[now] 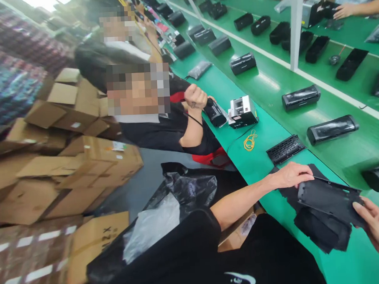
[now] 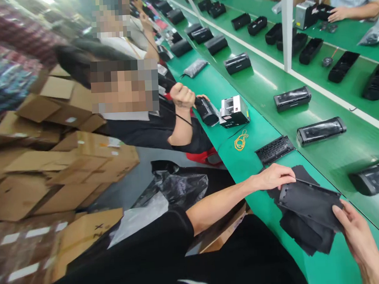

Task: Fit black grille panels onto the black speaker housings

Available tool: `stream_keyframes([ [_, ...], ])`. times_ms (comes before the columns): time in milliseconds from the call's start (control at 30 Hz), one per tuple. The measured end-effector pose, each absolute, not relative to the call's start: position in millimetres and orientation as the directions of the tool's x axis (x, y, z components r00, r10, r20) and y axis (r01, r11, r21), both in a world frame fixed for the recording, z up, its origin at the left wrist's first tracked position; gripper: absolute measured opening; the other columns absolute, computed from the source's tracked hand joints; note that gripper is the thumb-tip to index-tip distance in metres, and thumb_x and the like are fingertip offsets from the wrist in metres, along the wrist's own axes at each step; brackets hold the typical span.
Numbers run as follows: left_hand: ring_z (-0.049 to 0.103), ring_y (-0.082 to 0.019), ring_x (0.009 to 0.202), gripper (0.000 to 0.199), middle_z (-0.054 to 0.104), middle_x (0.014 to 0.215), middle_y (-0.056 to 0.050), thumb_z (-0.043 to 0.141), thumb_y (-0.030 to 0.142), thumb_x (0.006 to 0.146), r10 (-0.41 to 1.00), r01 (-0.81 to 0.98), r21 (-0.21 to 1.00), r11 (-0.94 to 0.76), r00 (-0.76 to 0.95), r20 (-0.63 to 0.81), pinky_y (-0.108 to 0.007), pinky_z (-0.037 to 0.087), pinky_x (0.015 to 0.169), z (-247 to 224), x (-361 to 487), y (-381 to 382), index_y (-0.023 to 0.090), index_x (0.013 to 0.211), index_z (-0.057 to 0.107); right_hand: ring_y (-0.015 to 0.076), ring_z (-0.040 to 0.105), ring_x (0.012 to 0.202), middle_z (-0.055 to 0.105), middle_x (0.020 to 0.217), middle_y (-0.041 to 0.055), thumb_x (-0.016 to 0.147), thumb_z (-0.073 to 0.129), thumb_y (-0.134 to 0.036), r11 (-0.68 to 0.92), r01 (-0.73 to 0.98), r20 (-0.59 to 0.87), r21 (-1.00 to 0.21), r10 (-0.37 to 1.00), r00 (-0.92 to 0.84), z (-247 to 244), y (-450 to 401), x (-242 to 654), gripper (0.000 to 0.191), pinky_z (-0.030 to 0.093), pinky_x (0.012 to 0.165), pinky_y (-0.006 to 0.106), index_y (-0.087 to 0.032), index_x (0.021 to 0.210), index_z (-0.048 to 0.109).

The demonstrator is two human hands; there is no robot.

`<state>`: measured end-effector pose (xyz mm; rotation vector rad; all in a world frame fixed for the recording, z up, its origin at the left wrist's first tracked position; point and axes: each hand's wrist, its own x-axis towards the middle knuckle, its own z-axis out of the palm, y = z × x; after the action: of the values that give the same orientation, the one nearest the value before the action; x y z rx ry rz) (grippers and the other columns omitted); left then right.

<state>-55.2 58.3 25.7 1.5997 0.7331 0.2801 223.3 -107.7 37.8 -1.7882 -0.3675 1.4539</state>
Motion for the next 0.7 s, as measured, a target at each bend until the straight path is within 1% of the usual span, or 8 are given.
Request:
stream_keyframes([
  [33,0.061,-0.010,0.059,0.032,0.068,0.081,0.001,0.068,0.051,0.098,0.607,0.277,0.957,0.089,0.747,-0.273,-0.023,0.049,0.064,28,-52,54,0.020,0.101,0.074,0.0151,0.055,0.062,0.074,0.093,0.0066,0.055,0.099,-0.059,-0.619,-0.294,-0.685,-0.729,0.654,0.322,42,-120,217,0.067,0.046,0.051,0.027,-0.020,0.104,0.075],
  [100,0.057,-0.009,0.058,0.040,0.063,0.076,0.003,0.077,0.055,0.089,0.629,0.225,0.942,0.247,0.702,-0.333,-0.022,0.046,0.057,30,-45,44,0.018,0.104,0.073,0.0122,0.051,0.057,0.073,0.089,0.0048,0.058,0.099,-0.057,-0.559,-0.369,-0.669,-0.743,0.646,0.369,47,-142,202,0.061,0.044,0.048,0.025,-0.020,0.100,0.076],
  [167,0.052,-0.008,0.057,0.046,0.058,0.071,0.005,0.082,0.053,0.083,0.633,0.174,0.931,0.322,0.692,-0.348,-0.022,0.041,0.055,30,-40,32,0.016,0.107,0.073,0.0117,0.051,0.056,0.073,0.086,0.0034,0.058,0.100,-0.055,-0.509,-0.422,-0.660,-0.750,0.616,0.430,50,-159,189,0.059,0.045,0.047,0.025,-0.020,0.097,0.076],
  [267,0.043,-0.007,0.057,0.042,0.051,0.066,0.007,0.084,0.045,0.081,0.623,0.162,0.935,0.316,0.708,-0.334,-0.022,0.034,0.057,32,-36,18,0.013,0.106,0.075,0.0127,0.052,0.055,0.072,0.082,0.0024,0.054,0.101,-0.056,-0.472,-0.462,-0.660,-0.751,0.569,0.491,53,-180,174,0.060,0.044,0.044,0.025,-0.019,0.093,0.074],
  [333,0.041,-0.007,0.060,0.037,0.051,0.066,0.007,0.082,0.040,0.082,0.612,0.174,0.935,0.309,0.716,-0.336,-0.022,0.033,0.059,35,-35,11,0.013,0.107,0.076,0.0128,0.053,0.055,0.069,0.077,0.0006,0.051,0.102,-0.057,-0.459,-0.477,-0.662,-0.749,0.544,0.516,54,-190,168,0.061,0.043,0.043,0.024,-0.019,0.088,0.071],
  [433,0.042,-0.008,0.062,0.035,0.052,0.069,0.006,0.079,0.035,0.083,0.589,0.175,0.935,0.309,0.736,-0.333,-0.023,0.033,0.061,39,-33,3,0.013,0.109,0.076,0.0126,0.053,0.054,0.066,0.073,-0.0020,0.053,0.102,-0.058,-0.443,-0.497,-0.665,-0.746,0.525,0.531,55,-204,164,0.062,0.043,0.043,0.023,-0.021,0.087,0.067],
  [533,0.042,-0.007,0.062,0.035,0.054,0.071,0.005,0.077,0.036,0.085,0.586,0.162,0.937,0.310,0.743,-0.323,-0.023,0.033,0.061,40,-33,-2,0.013,0.111,0.076,0.0130,0.056,0.056,0.067,0.077,-0.0030,0.057,0.100,-0.058,-0.415,-0.514,-0.659,-0.751,0.532,0.532,54,-216,164,0.061,0.046,0.045,0.023,-0.022,0.093,0.066],
  [700,0.052,-0.010,0.072,0.036,0.060,0.080,0.001,0.083,0.034,0.079,0.607,0.104,0.932,0.346,0.733,-0.307,-0.023,0.040,0.068,38,-30,-10,0.014,0.108,0.076,0.0114,0.054,0.055,0.066,0.077,-0.0038,0.063,0.099,-0.056,-0.387,-0.517,-0.641,-0.764,0.549,0.537,50,-227,163,0.057,0.046,0.046,0.022,-0.022,0.094,0.065],
])
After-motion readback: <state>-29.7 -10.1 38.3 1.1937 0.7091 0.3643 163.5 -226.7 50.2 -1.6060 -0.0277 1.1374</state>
